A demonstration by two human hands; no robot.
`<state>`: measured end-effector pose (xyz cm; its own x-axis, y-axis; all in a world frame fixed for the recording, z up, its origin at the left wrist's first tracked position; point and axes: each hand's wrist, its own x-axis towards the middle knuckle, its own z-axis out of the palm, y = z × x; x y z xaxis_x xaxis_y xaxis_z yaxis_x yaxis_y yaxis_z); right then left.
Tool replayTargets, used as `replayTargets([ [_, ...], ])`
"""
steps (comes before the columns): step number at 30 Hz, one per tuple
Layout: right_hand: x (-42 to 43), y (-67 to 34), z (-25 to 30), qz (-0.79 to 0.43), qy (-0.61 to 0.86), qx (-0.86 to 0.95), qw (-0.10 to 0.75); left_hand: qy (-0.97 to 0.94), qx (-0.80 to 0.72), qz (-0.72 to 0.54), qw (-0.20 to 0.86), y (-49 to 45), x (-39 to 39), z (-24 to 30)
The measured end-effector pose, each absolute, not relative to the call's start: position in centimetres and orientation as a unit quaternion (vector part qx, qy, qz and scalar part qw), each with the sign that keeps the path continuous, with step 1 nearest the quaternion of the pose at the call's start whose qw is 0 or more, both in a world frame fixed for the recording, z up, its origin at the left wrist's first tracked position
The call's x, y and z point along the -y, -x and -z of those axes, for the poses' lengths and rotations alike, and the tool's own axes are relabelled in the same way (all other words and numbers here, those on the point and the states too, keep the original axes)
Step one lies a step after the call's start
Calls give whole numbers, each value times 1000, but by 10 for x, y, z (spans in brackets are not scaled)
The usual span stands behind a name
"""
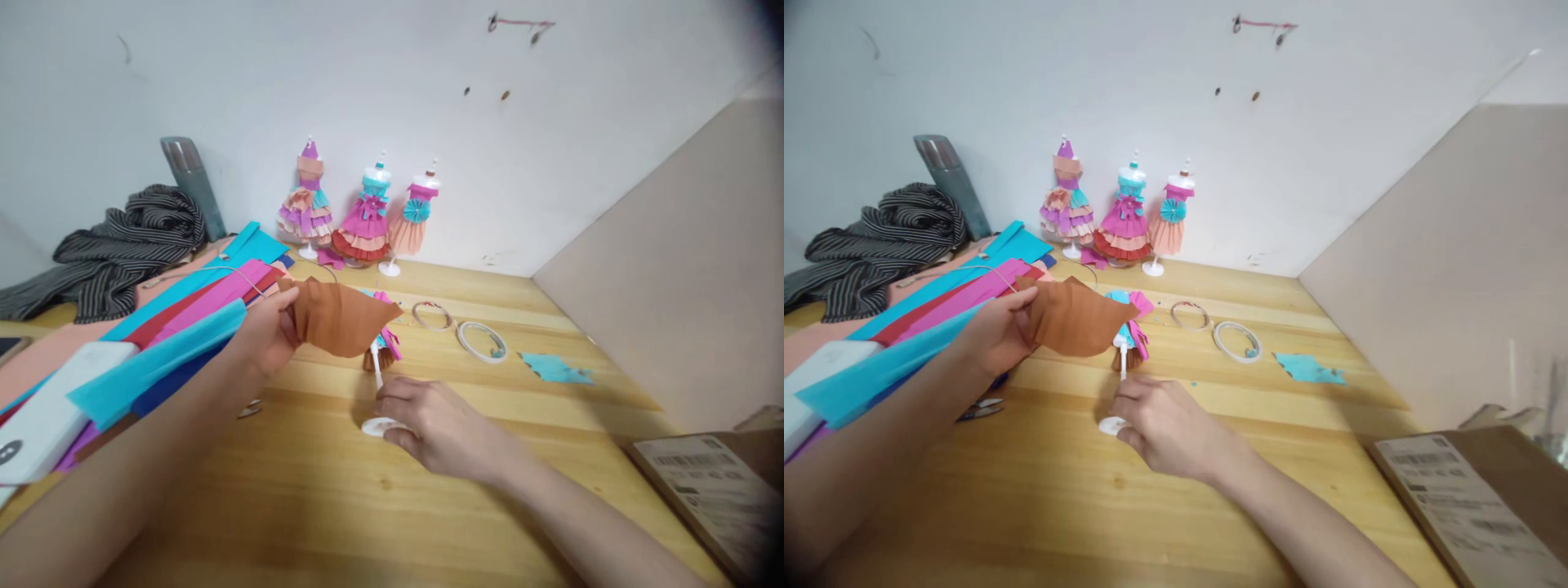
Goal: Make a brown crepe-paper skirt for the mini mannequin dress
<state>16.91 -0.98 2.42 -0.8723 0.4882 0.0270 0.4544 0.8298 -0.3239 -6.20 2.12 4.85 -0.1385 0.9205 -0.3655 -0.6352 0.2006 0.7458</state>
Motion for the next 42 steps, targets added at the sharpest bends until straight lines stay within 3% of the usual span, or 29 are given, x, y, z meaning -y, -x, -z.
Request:
replayTargets([
  [6,9,-195,-24,-80,294,952,9,-96,-493,-546,670,50,12,-30],
  [9,10,-205,-25,-98,334,935,69,-74,-504,-496,703,40,29,-21],
  [11,15,-202,-21,-183,367,897,162,-68,-464,-454,758,34,38,-18],
  [14,24,-186,-12,-415,353,792,275,-48,-392,-444,804,30,46,-19],
  [17,32,-167,1,-595,249,700,306,-41,-368,-454,810,31,49,-16],
  [20,37,-157,23,-669,217,627,334,-104,-383,-438,806,36,49,-7],
  [24,46,-156,54,-707,305,535,348,-313,-469,-375,736,47,45,11],
  [30,58,-154,49,-693,395,527,292,-655,-510,-242,502,59,36,22],
  [33,58,-152,46,-650,425,565,278,-706,-514,-263,411,59,37,23],
  [36,54,-152,50,-575,421,626,317,-730,-518,-289,340,60,38,25],
  [42,43,-156,55,-494,435,661,360,-714,-527,-325,327,64,35,35],
])
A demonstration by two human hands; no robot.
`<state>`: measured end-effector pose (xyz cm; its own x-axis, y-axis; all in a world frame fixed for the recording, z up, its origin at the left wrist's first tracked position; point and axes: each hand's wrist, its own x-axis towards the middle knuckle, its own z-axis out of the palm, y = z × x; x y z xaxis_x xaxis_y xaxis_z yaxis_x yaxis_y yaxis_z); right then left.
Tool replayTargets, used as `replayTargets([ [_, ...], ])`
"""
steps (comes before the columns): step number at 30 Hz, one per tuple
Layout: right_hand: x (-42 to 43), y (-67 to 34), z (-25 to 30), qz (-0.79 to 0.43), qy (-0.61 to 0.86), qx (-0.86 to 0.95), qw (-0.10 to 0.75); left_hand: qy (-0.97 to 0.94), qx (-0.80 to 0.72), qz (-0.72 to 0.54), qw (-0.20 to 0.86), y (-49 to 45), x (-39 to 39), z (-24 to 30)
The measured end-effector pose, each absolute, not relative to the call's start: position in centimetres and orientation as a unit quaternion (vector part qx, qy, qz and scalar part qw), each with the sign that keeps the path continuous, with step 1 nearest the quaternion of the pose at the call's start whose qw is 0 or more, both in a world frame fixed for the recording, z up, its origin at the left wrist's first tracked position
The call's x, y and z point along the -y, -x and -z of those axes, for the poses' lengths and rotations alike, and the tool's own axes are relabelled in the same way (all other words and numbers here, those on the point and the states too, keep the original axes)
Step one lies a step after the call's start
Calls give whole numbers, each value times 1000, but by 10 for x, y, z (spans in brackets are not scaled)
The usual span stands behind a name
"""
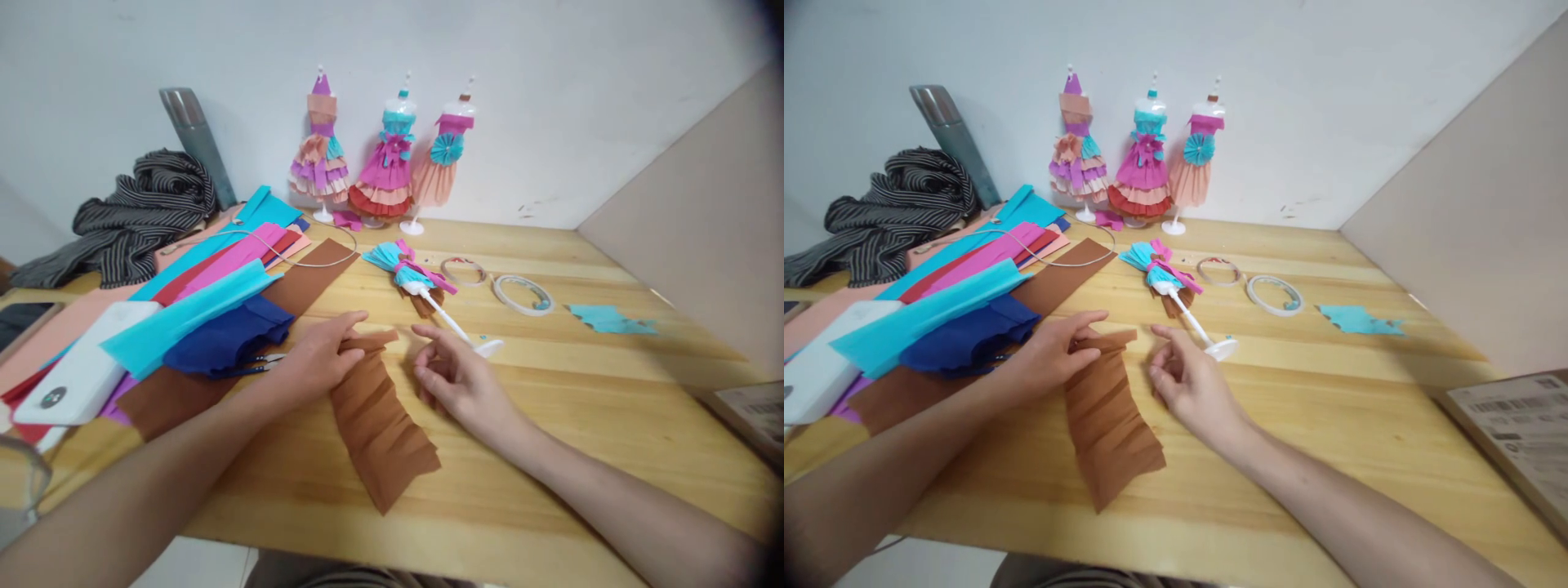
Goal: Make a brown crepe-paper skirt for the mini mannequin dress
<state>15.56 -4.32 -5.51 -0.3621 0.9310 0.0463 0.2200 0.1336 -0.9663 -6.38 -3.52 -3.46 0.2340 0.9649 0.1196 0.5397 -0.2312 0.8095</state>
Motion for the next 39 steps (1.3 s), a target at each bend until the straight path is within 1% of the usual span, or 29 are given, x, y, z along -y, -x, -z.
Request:
replayTargets([
  [2,42,-154,54,-480,437,662,375,-702,-527,-329,349,64,34,36],
  [4,41,-152,54,-439,435,687,382,-687,-527,-323,381,63,33,35],
  [8,36,-145,55,-369,426,740,366,-662,-524,-302,443,63,31,32],
  [11,28,-140,58,-368,423,747,357,-665,-510,-291,462,64,29,31],
  [16,15,-134,64,-422,391,721,385,-655,-500,-306,476,65,27,33],
  [19,12,-133,65,-438,399,707,387,-663,-511,-330,437,64,29,35],
  [23,11,-135,63,-433,402,712,379,-729,-511,-323,322,64,30,37],
  [25,11,-135,62,-429,397,721,374,-760,-492,-312,288,65,29,36],
  [31,10,-136,61,-429,380,740,353,-829,-455,-234,226,66,30,33],
  [35,10,-137,58,-363,370,781,348,-851,-461,-174,181,64,32,33],
  [39,11,-139,57,-317,341,817,340,-854,-466,-163,167,63,32,35],
])
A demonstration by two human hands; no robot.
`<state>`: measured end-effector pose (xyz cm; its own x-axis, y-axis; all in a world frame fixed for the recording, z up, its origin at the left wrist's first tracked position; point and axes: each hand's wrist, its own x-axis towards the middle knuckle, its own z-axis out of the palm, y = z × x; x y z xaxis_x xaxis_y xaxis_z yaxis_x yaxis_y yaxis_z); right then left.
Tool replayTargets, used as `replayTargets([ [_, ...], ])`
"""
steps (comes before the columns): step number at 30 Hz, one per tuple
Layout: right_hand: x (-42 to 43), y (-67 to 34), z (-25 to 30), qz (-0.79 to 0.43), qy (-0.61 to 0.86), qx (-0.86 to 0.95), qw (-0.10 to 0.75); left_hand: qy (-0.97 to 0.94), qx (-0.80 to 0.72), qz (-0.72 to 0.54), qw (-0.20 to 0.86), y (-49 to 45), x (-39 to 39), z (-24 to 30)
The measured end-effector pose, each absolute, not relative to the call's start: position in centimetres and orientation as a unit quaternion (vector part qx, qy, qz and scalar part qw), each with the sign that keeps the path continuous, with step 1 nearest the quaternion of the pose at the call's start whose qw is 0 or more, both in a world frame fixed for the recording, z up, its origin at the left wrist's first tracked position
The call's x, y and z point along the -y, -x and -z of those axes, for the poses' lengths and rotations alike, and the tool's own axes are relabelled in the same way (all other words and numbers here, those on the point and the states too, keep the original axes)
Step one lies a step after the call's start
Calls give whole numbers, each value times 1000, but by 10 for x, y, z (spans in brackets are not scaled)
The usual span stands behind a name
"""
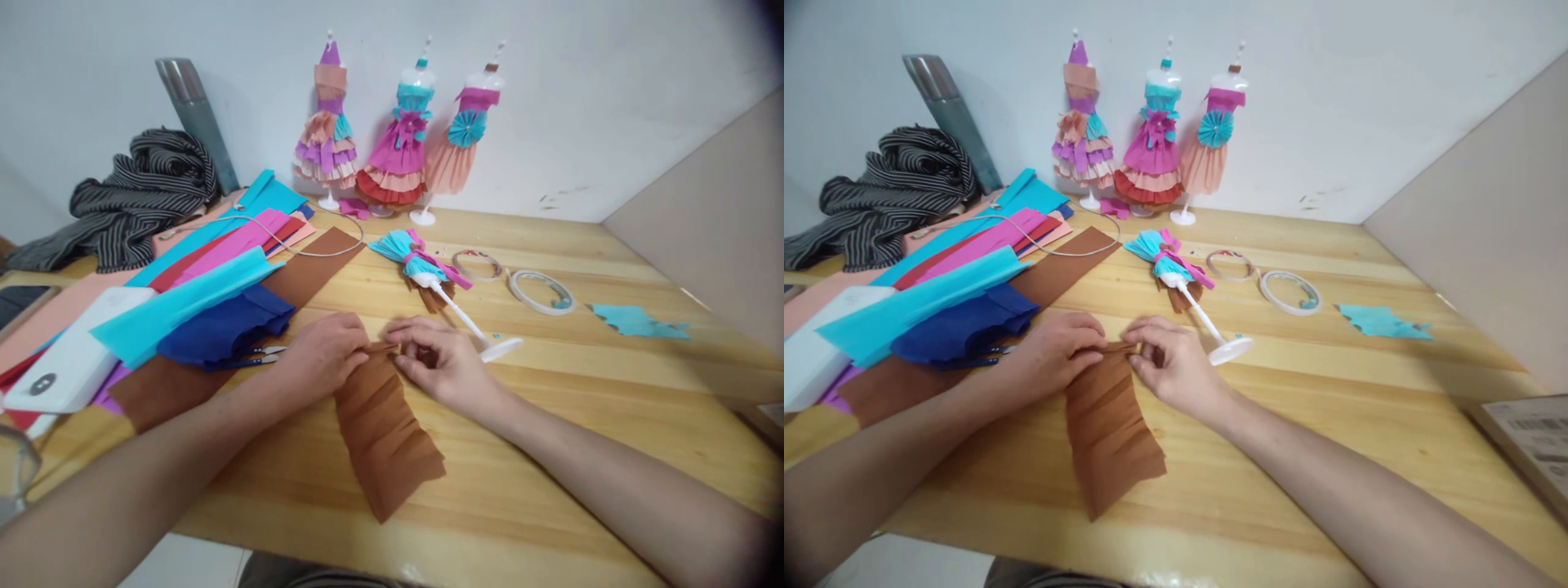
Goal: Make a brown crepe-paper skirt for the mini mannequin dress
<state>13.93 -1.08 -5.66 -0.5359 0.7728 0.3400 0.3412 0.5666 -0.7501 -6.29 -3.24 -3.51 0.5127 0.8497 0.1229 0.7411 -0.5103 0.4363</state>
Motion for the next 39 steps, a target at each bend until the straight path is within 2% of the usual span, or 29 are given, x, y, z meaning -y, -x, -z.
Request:
replayTargets([
  [9,5,-136,61,-252,300,850,353,-839,-463,-215,191,61,30,34],
  [15,4,-138,60,-307,332,825,340,-830,-475,-205,209,59,34,26],
  [19,3,-139,58,-337,340,811,335,-849,-478,-158,162,61,35,30],
  [23,4,-140,58,-351,345,801,340,-842,-490,-167,151,61,35,37],
  [32,9,-137,60,-219,297,864,342,-816,-508,-204,185,58,36,37],
  [39,10,-136,58,-203,284,872,344,-805,-521,-207,195,56,35,36],
])
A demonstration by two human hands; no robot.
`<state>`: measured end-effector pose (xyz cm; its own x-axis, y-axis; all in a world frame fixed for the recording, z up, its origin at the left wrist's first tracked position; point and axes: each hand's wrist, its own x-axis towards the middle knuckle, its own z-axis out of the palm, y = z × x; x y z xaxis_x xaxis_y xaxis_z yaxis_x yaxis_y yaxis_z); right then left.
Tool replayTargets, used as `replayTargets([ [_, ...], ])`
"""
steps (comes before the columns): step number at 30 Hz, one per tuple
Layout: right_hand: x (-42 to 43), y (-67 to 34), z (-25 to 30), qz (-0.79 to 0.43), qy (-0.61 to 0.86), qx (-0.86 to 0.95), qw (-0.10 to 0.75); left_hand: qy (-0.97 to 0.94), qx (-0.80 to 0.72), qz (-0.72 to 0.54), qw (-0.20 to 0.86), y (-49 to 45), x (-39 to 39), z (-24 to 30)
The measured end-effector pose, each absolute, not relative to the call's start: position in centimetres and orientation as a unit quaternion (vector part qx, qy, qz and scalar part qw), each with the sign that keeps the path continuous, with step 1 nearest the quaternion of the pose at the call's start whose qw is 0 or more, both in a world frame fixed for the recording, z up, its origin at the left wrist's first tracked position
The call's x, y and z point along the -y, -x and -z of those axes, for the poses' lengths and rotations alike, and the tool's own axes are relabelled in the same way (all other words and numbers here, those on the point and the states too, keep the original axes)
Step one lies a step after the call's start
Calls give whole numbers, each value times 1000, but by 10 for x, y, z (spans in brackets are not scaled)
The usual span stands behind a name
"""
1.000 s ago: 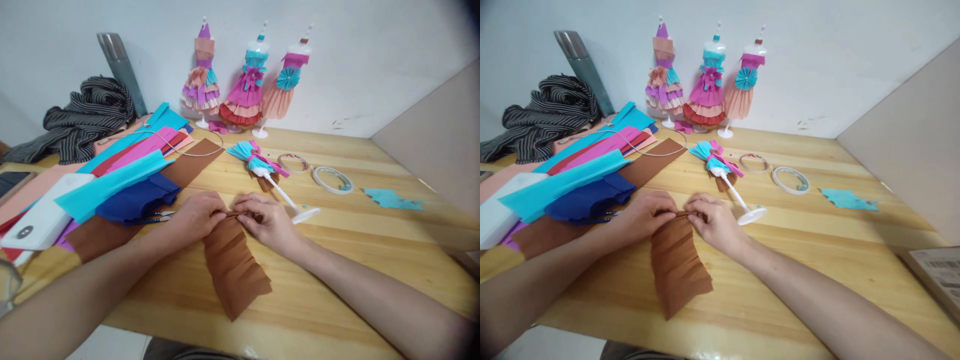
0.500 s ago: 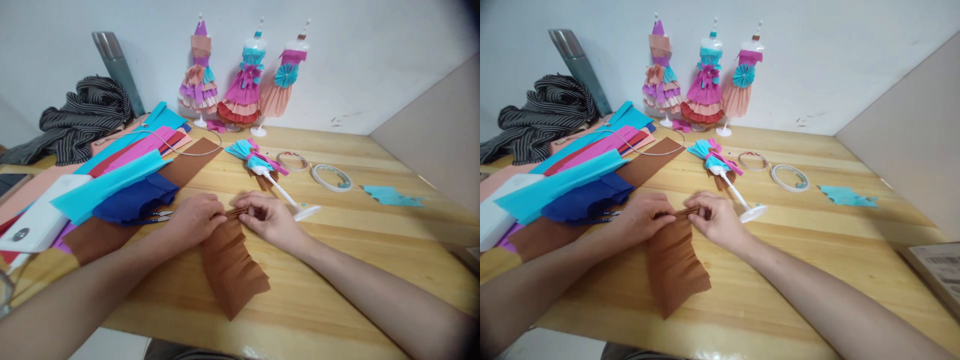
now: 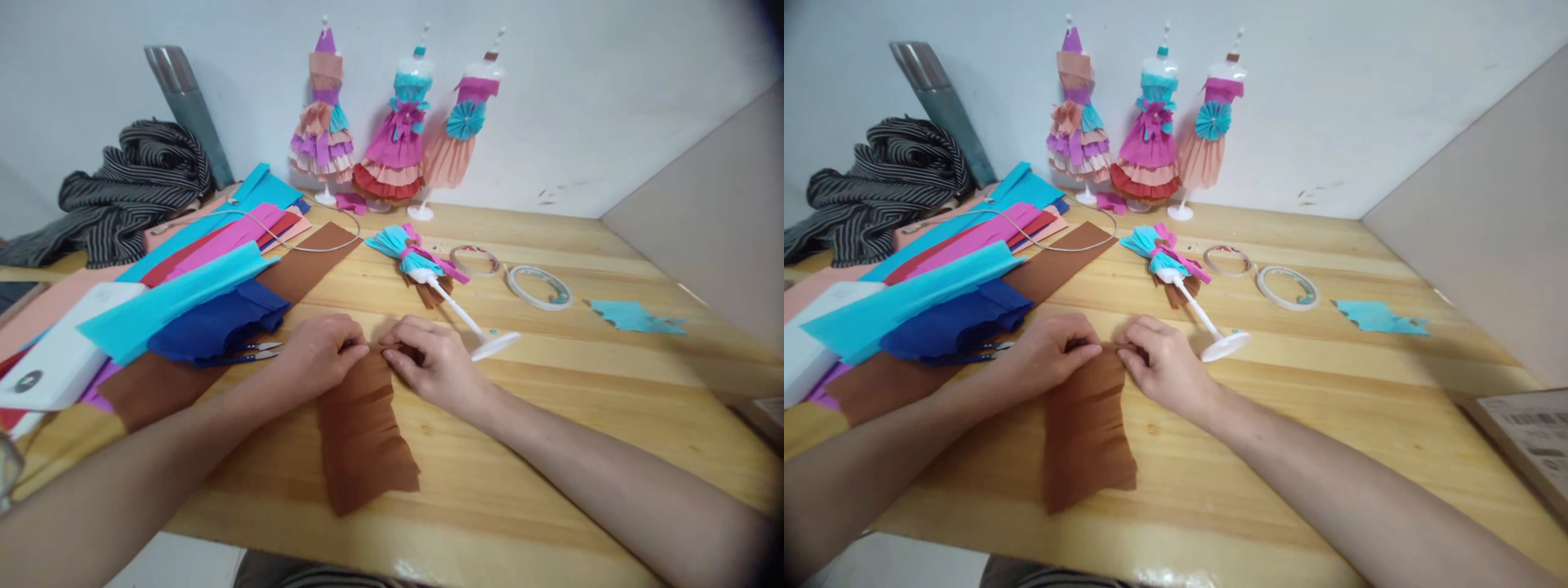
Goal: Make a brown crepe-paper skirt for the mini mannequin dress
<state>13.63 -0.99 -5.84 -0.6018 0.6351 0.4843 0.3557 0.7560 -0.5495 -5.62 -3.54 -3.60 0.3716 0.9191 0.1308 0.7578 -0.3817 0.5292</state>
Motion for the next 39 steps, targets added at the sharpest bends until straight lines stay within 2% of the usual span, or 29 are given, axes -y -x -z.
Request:
replayTargets([
  [8,11,-136,58,-188,293,869,352,-836,-504,-156,152,61,32,34],
  [23,10,-138,62,-191,261,888,327,-878,-426,-38,215,84,26,9],
  [34,14,-139,58,-223,253,890,308,-898,-419,12,132,76,33,1],
  [39,14,-138,59,-210,258,893,304,-900,-424,-18,101,68,30,14],
])
